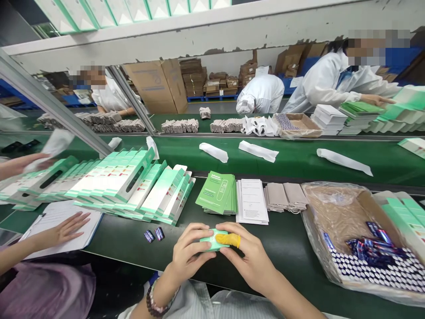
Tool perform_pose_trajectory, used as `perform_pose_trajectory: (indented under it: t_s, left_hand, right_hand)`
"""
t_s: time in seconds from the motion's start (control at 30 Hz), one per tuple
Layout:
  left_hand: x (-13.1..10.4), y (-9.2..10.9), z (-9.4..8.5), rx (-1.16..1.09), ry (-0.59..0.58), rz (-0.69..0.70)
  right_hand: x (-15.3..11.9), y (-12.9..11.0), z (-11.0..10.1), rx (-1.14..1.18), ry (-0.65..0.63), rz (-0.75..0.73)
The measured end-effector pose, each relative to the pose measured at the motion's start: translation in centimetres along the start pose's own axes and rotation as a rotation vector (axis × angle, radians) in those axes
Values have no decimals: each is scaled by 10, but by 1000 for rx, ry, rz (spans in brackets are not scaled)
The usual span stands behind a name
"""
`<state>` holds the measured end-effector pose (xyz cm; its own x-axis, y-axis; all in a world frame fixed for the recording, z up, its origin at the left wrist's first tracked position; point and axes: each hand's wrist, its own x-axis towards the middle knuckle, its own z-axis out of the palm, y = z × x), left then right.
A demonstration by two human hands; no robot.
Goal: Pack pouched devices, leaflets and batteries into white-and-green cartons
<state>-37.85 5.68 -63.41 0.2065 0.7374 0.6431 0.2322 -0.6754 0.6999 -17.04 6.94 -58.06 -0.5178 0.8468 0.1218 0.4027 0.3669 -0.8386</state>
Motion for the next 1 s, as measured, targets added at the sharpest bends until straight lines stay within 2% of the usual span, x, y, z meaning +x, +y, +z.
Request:
perform_pose_trajectory:
  t_s: [0.17, 0.33, 0.47, 0.57, 0.67, 0.73, 0.77, 0.8, 0.9, 0.93, 0.97, 1.0]
  left_hand:
    - [0, 4, 1, -35, 21, -67]
    - [-4, 3, 3, 55, 32, 10]
    - [-7, -3, 7, 71, 97, 86]
    - [-10, -7, 8, 53, 98, 110]
    - [-15, -6, 3, 72, 55, 82]
    - [-21, -5, -3, 65, 51, 31]
    - [-25, -5, -6, 41, 92, -2]
    - [-28, -5, -8, 4, 170, -43]
    - [-36, -5, -9, -133, 473, -252]
    - [-37, -5, -8, -167, 542, -356]
    - [-37, -5, -5, -195, 587, -474]
    - [-36, -5, -2, -220, 609, -589]
  right_hand:
    - [-1, -3, 5, 0, 65, -27]
    - [-7, 8, 10, -13, 80, -178]
    - [-11, 25, 14, -73, 27, -290]
    - [-7, 24, 19, -170, 31, -254]
    - [7, 10, 10, -263, -29, -185]
    - [20, 3, -11, -280, -91, -192]
    - [28, 3, -26, -271, -48, -192]
    - [37, 7, -44, -246, 78, -171]
    - [72, 39, -101, -23, 715, 23]
    - [86, 56, -117, 115, 807, 151]
    - [101, 75, -130, 250, 819, 316]
    - [115, 94, -139, 378, 769, 526]
